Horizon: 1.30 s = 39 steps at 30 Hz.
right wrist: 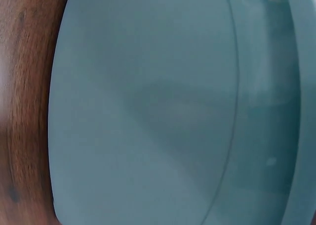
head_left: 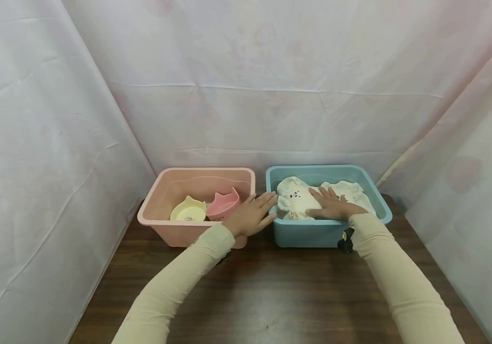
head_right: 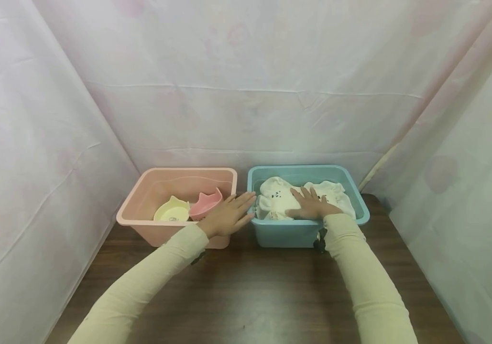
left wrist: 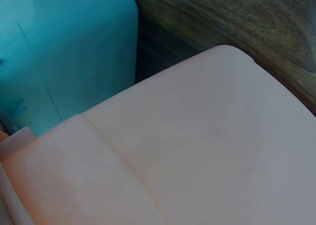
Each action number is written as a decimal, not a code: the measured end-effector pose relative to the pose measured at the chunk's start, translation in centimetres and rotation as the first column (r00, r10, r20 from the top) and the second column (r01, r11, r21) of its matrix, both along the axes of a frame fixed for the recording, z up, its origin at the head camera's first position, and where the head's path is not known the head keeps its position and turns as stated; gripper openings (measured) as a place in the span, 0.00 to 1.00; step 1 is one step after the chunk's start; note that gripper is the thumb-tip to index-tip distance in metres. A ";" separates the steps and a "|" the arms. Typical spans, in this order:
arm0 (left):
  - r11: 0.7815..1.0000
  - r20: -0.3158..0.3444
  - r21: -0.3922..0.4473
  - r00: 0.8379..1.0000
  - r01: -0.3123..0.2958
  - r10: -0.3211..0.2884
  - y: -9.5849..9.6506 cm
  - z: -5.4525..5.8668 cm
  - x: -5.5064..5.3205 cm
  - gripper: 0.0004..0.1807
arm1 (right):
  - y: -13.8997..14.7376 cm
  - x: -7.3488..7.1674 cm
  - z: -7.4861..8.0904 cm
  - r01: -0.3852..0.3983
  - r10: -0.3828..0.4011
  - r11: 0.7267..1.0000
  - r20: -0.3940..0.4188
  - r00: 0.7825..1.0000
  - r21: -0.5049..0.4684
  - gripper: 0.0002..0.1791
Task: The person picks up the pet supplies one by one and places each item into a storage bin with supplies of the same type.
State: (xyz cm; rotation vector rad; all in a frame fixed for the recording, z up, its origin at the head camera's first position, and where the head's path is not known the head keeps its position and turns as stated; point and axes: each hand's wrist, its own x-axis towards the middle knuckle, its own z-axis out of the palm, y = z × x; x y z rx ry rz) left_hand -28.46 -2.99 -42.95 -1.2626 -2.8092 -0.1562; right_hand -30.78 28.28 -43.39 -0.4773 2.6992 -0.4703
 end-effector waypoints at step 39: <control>1.000 -0.017 0.013 1.000 0.016 -0.015 0.2 -0.7 -0.2 0.34 | -1.6 0.8 -0.5 0.097 -0.099 0.994 0.035 0.994 0.053 0.47</control>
